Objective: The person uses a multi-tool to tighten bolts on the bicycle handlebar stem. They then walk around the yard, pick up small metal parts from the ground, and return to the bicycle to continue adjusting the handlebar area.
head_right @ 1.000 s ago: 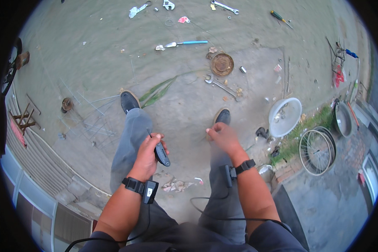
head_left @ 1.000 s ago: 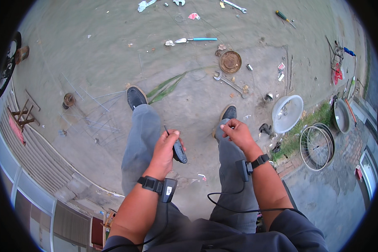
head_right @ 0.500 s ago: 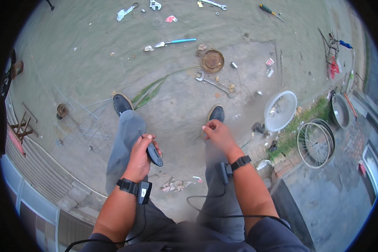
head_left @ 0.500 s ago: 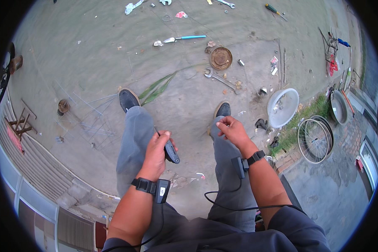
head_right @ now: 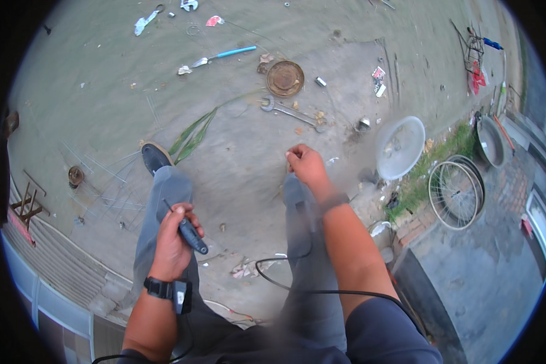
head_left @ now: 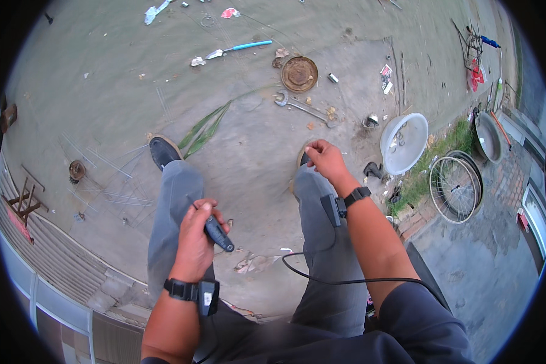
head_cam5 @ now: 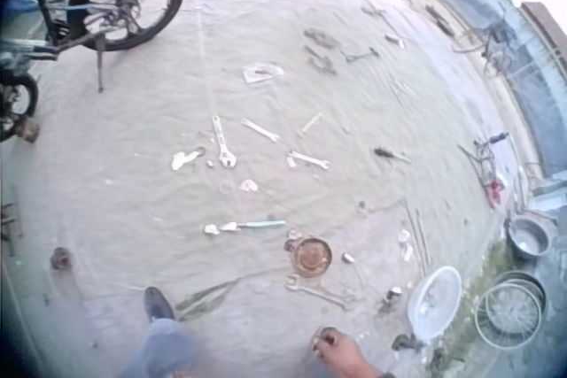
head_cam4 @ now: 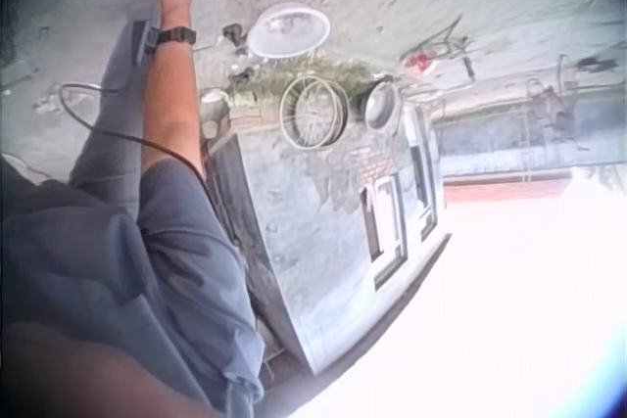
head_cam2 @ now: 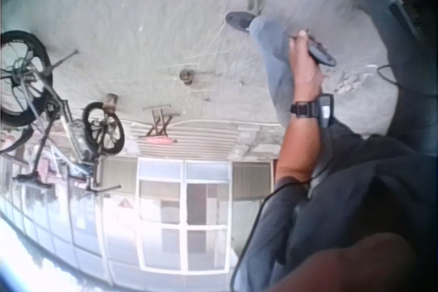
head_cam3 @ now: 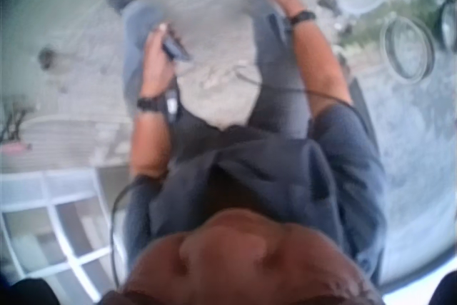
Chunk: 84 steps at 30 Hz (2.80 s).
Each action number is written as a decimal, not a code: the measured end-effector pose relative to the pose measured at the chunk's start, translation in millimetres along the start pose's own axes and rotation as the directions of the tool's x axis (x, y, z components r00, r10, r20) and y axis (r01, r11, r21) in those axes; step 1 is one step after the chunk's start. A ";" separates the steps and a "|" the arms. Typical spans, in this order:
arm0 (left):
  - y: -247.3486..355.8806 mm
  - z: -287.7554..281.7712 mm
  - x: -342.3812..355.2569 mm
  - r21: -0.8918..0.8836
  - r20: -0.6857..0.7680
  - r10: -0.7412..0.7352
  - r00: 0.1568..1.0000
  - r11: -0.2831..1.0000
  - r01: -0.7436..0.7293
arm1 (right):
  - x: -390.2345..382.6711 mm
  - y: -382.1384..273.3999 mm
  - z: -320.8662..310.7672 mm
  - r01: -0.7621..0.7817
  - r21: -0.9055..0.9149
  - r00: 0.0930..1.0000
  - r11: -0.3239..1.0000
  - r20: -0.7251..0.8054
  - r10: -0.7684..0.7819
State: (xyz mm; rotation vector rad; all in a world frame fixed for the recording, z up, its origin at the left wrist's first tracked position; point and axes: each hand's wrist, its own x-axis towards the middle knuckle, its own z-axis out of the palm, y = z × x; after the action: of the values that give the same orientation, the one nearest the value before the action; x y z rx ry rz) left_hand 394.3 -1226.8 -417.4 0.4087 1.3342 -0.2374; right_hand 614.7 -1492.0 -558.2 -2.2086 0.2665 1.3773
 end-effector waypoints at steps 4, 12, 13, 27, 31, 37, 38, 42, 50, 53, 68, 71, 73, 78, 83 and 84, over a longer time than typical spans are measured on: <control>6.6 -1.7 -1.9 -0.019 -0.009 0.041 0.999 0.999 -0.041 | 62.9 16.8 -0.6 0.194 -0.301 0.961 0.934 -0.130 -0.242; 17.2 9.3 -0.3 -0.003 -0.035 0.116 0.993 0.993 -0.116 | 172.2 32.6 13.3 0.295 -0.533 0.855 0.793 -0.222 -0.468; 18.2 11.5 1.9 0.024 -0.062 0.107 0.992 0.994 -0.106 | 181.0 32.0 14.9 0.309 -0.547 0.848 0.778 -0.212 -0.485; 26.5 30.0 14.8 0.100 -0.114 0.104 0.988 0.991 -0.093 | 200.6 21.8 30.2 0.206 -0.433 0.886 0.877 -0.298 -0.355; 29.8 27.8 14.4 0.143 -0.098 0.105 0.990 0.986 -0.090 | 210.5 12.3 39.9 0.127 -0.464 0.891 0.877 -0.335 -0.306; 34.2 26.0 13.2 0.131 -0.099 0.102 0.990 0.987 -0.089 | 215.4 6.8 43.5 0.066 -0.525 0.904 0.848 -0.328 -0.273; 34.9 25.3 13.3 0.131 -0.093 0.104 0.990 0.987 -0.091 | 215.5 5.0 44.7 0.045 -0.513 0.911 0.857 -0.331 -0.246; 39.0 21.4 11.2 0.122 -0.086 0.093 0.992 0.989 -0.082 | 205.0 1.5 46.4 0.028 -0.358 0.929 0.933 -0.335 -0.156; 48.6 3.6 0.1 0.016 -0.054 0.065 0.996 0.998 -0.064 | 182.0 -15.1 87.9 0.272 -0.176 0.937 0.946 -0.177 -0.302; 55.9 -10.4 -4.0 -0.107 0.003 0.046 0.999 0.993 -0.046 | 182.4 -43.2 122.2 0.324 -0.101 0.945 0.941 -0.017 -0.327; 87.1 -68.3 -17.1 -0.251 0.049 0.032 0.998 0.968 -0.019 | 200.7 -223.4 294.5 0.640 -0.378 0.754 0.669 0.145 -0.640; 92.1 -76.3 -17.4 -0.295 0.023 0.031 0.999 0.955 -0.023 | 200.9 -235.0 316.1 0.648 -0.442 0.744 0.621 0.190 -0.641; 95.2 -81.4 -17.0 -0.309 0.026 0.039 0.999 0.950 -0.029 | 200.8 -243.1 329.0 0.636 -0.479 0.754 0.605 0.215 -0.621; 99.3 -90.6 -16.1 -0.343 0.011 0.051 0.999 0.938 -0.044 | 202.5 -252.9 353.6 0.623 -0.559 0.755 0.547 0.248 -0.607; 103.2 -96.1 -15.3 -0.262 0.060 -0.012 0.998 0.965 0.027 | 210.3 -250.8 365.3 0.609 -0.670 0.719 0.425 0.240 -0.652; 103.8 -95.8 -15.5 -0.266 0.059 -0.009 0.998 0.964 0.024 | 211.4 -249.6 365.7 0.597 -0.679 0.729 0.428 0.237 -0.642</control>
State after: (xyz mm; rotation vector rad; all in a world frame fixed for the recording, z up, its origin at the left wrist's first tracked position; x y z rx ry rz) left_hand 346.5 -1093.6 -403.6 0.1626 1.2926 -0.0806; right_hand 534.2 -1067.7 -791.0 -2.5044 -1.2119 1.0409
